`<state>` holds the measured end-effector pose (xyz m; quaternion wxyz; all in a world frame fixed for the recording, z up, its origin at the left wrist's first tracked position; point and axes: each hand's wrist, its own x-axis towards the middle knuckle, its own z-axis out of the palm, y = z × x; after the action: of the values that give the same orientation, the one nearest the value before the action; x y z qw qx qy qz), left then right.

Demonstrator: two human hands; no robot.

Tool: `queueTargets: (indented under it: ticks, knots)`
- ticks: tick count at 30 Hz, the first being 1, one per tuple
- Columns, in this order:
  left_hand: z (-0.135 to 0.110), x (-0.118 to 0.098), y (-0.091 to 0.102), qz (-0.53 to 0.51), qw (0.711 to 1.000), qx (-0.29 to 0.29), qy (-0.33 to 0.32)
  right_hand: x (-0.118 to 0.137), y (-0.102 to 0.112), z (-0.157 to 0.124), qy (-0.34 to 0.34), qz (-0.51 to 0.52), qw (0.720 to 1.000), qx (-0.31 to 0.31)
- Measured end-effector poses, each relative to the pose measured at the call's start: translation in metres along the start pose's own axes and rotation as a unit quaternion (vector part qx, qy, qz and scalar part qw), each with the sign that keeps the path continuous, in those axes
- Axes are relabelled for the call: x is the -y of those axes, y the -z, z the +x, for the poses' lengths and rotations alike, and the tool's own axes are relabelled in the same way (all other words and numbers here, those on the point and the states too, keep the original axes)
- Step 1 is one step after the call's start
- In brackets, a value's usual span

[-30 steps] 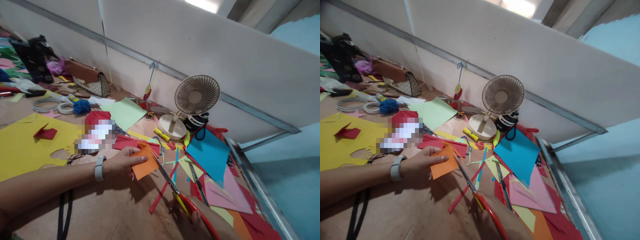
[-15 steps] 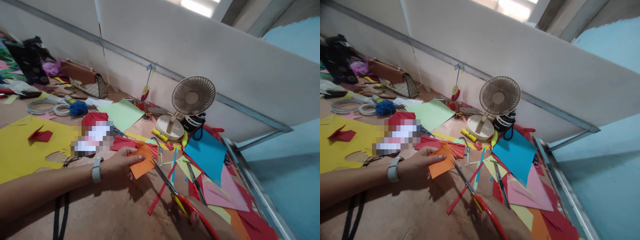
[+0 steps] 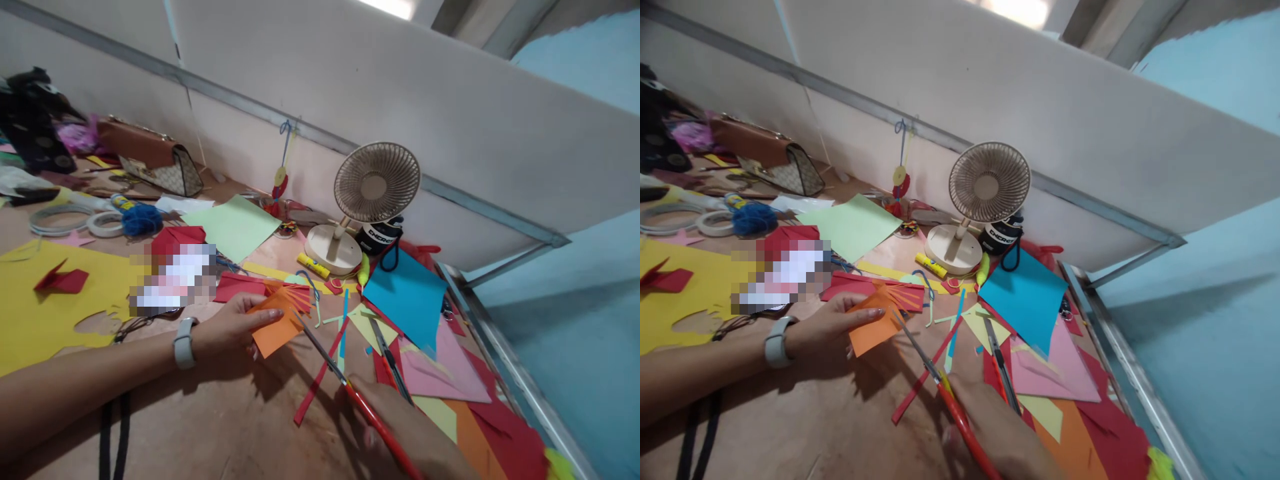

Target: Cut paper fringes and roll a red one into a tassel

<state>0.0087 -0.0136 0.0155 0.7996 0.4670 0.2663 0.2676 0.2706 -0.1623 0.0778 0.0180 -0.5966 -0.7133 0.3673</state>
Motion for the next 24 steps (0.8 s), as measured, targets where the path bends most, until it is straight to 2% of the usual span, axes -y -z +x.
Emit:
queueTargets:
  ticks: [9, 14, 17, 24]
  knots:
    - [-0.003, -0.004, -0.003, 0.000, 1.000, -0.009, 0.016, 0.017, 0.005, 0.001, -0.092, -0.007, 0.995, 0.029]
    - [-0.003, -0.003, -0.003, -0.013, 1.000, -0.011, 0.021, 0.014, 0.003, 0.002, -0.058, 0.056, 0.997, 0.001]
    - [-0.001, -0.001, -0.002, -0.014, 1.000, -0.017, 0.017, 0.011, 0.000, 0.004, -0.063, 0.109, 0.992, 0.009]
    - [0.001, 0.003, 0.002, 0.003, 1.000, -0.020, 0.005, 0.014, 0.003, 0.008, -0.055, 0.150, 0.987, 0.008]
